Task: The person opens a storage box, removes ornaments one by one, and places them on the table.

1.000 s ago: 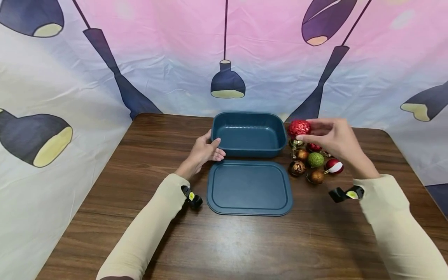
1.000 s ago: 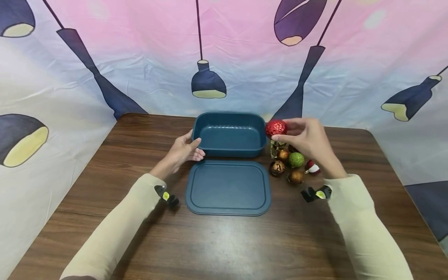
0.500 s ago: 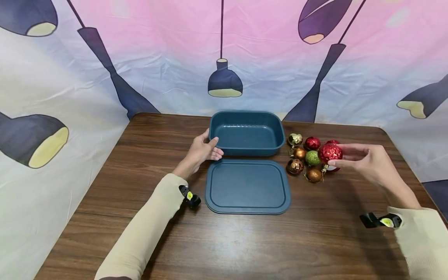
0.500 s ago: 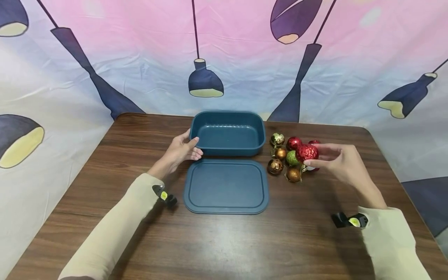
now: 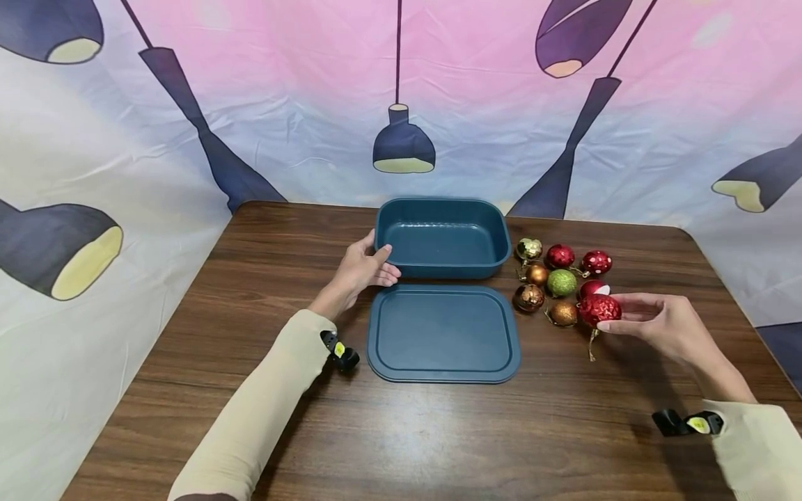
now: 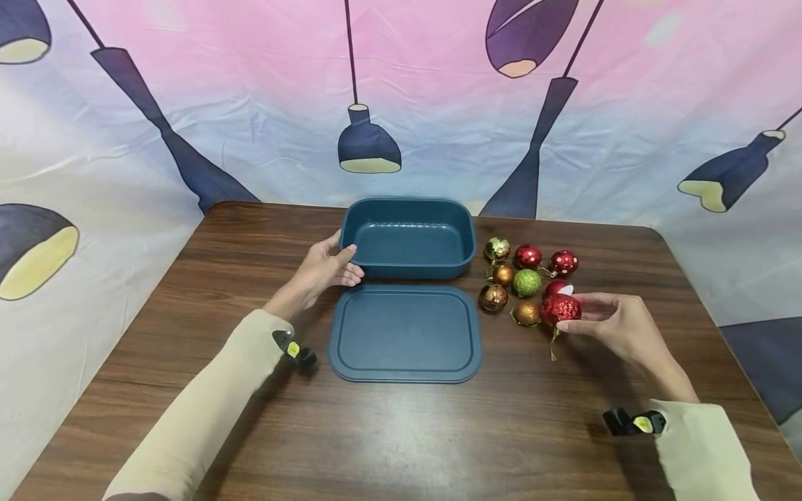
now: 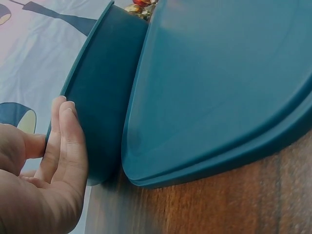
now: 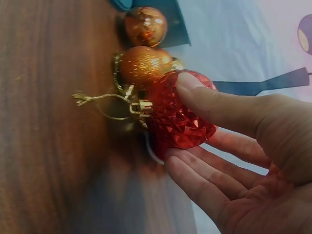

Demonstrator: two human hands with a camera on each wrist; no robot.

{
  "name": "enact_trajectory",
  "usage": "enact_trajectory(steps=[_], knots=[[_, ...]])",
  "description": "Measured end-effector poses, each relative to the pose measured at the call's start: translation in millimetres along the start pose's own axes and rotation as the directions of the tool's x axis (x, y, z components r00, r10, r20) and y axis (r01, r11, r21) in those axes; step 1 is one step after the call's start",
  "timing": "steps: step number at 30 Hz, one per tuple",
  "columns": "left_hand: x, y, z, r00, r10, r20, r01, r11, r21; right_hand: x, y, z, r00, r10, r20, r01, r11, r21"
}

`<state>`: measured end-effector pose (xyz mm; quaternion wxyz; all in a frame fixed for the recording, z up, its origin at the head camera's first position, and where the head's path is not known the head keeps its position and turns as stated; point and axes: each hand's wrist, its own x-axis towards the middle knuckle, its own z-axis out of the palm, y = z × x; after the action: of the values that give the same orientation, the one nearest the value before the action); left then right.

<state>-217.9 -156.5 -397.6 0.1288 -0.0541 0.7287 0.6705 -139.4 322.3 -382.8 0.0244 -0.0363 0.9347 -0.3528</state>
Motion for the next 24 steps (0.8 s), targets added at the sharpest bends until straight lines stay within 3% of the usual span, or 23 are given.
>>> enact_trajectory(steps=[13, 24], knots=[[1.0, 0.1, 0.0, 1.0, -0.011, -0.002, 0.011, 1.0, 0.005, -4.1, 9.0, 12.9, 0.999, 0.001, 0.032, -0.001, 1.0, 0.015], [-4.0, -4.2, -8.2, 1.0, -0.012, -0.005, 0.012, 0.998, 0.066, -1.5, 7.3, 14.9, 0.997, -0.008, 0.074, 0.003, 0.998, 0.062]])
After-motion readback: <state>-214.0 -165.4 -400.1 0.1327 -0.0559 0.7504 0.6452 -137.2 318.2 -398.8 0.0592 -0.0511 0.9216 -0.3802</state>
